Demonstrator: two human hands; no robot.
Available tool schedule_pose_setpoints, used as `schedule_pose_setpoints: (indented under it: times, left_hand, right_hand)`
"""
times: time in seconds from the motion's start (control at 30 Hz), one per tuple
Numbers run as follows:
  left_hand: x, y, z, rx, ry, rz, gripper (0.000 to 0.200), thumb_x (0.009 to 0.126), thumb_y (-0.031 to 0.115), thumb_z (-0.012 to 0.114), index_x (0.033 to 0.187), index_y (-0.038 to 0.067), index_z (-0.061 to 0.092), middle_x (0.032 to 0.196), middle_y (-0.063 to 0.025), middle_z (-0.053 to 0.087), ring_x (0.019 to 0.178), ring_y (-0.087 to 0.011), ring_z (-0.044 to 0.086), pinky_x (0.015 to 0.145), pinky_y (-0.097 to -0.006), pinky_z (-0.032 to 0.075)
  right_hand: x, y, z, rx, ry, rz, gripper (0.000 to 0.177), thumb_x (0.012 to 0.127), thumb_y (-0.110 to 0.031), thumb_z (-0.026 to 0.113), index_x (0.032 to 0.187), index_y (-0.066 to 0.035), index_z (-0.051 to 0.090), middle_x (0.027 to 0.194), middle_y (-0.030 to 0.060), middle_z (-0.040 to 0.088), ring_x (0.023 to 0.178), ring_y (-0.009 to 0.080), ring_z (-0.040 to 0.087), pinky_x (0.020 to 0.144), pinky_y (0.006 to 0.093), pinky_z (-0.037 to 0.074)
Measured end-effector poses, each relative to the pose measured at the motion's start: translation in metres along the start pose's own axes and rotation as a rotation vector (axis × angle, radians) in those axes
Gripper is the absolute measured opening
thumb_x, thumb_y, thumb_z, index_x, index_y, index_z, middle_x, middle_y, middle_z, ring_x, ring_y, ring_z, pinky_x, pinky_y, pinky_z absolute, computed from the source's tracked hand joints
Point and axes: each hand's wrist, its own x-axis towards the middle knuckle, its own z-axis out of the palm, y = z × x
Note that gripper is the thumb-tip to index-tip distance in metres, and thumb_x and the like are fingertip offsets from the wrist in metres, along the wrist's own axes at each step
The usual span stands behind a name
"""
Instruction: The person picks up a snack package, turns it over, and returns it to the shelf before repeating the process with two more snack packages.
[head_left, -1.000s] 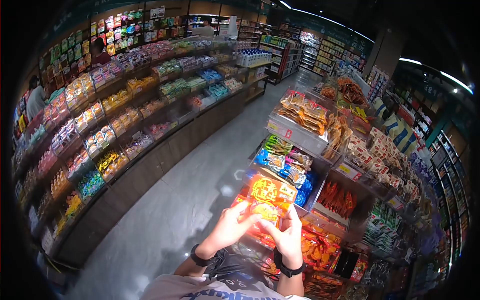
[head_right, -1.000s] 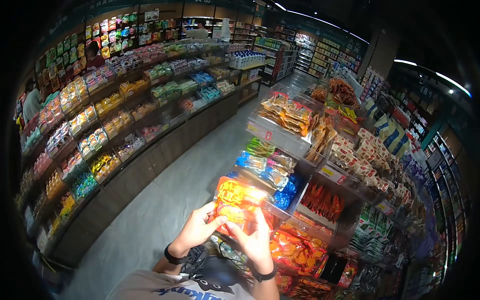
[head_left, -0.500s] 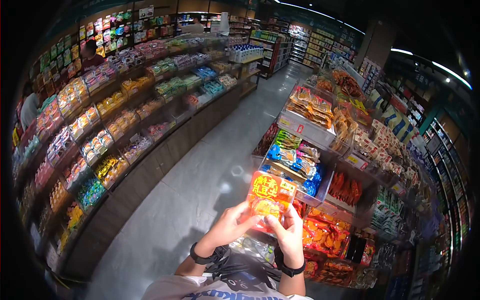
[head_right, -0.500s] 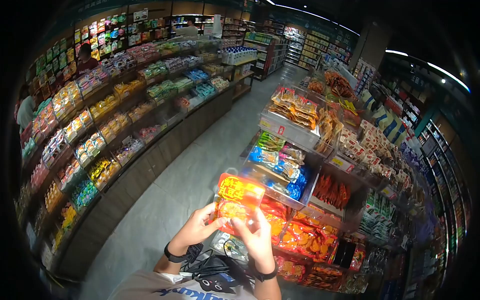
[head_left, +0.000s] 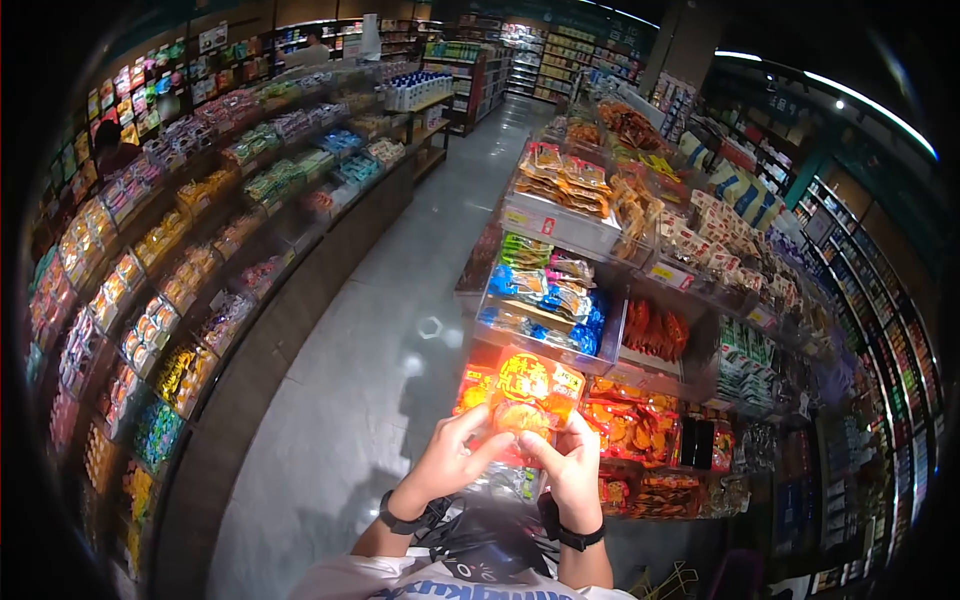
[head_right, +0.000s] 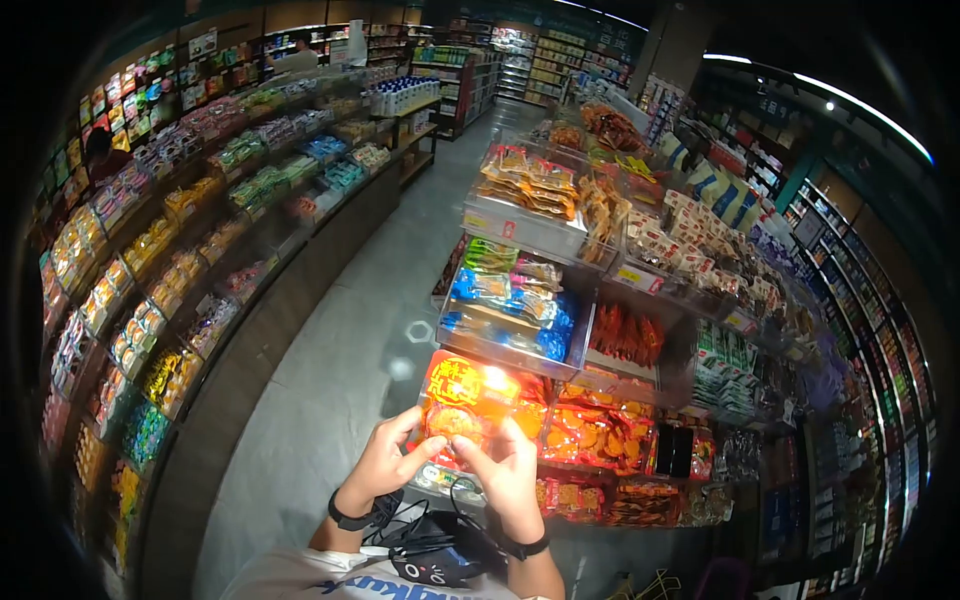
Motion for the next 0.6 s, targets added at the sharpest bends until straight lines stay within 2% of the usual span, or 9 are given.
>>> schedule_pose_setpoints:
  times: [0.23,0.33,0.43,0.53,0.57,0.6]
  left_hand:
    - [0.013,0.0,0.033,0.038,-0.047,-0.017,0.025,0.084,0.009,0.064,0.103,-0.005,0.058,0.095,-0.0151,0.066,0.087,-0.0168,0.064,0.074,-0.0293,0.049]
    - [0.025,0.009,0.06,-0.022,-0.144,-0.013,0.027,0.087,0.006,0.06,0.111,-0.006,0.055,0.102,-0.0099,0.064,0.092,-0.0112,0.059,0.08,-0.0271,0.047]
    - [0.029,0.004,0.097,-0.07,-0.185,-0.08,0.028,0.086,0.008,0.062,0.111,-0.005,0.056,0.101,-0.0103,0.065,0.09,-0.012,0.061,0.079,-0.0276,0.048]
    - [0.037,0.008,0.134,0.06,-0.214,-0.033,0.028,0.086,0.01,0.064,0.109,-0.004,0.058,0.095,-0.0092,0.067,0.086,-0.0121,0.062,0.077,-0.0279,0.049]
    - [0.039,0.006,0.147,0.047,-0.192,-0.023,0.028,0.084,0.014,0.067,0.107,-0.001,0.061,0.091,-0.0079,0.068,0.08,-0.011,0.063,0.073,-0.0274,0.05]
    - [0.041,0.01,0.157,0.052,-0.216,-0.068,0.028,0.083,0.015,0.068,0.106,-0.001,0.062,0.091,-0.0079,0.068,0.079,-0.0108,0.062,0.071,-0.0271,0.05]
  right_hand:
    - [-0.006,-0.014,-0.031,0.032,0.049,0.011,0.044,0.083,0.004,0.061,0.125,0.003,0.046,0.115,0.0094,0.058,0.103,0.0165,0.057,0.09,0.0306,0.045]
    - [-0.008,-0.021,-0.058,0.056,0.076,-0.031,0.045,0.085,0.003,0.059,0.127,0.003,0.044,0.116,0.0087,0.058,0.103,0.0151,0.056,0.088,0.0284,0.045]
    - [-0.018,-0.029,-0.097,0.07,0.133,0.053,0.042,0.087,0.0,0.058,0.127,0.003,0.045,0.113,0.0078,0.058,0.101,0.0131,0.055,0.087,0.0271,0.045]
    - [-0.024,-0.035,-0.13,-0.021,0.12,-0.073,0.037,0.088,-0.002,0.058,0.124,0.003,0.048,0.11,0.0073,0.059,0.097,0.0125,0.056,0.084,0.0271,0.046]
    - [-0.026,-0.04,-0.139,-0.035,0.126,-0.086,0.036,0.088,-0.003,0.058,0.122,0.003,0.049,0.11,0.0072,0.059,0.097,0.0123,0.056,0.084,0.0271,0.046]
    - [-0.028,-0.047,-0.147,-0.05,0.135,-0.099,0.034,0.088,-0.003,0.058,0.121,0.003,0.05,0.109,0.0071,0.059,0.096,0.0121,0.056,0.083,0.0271,0.046]
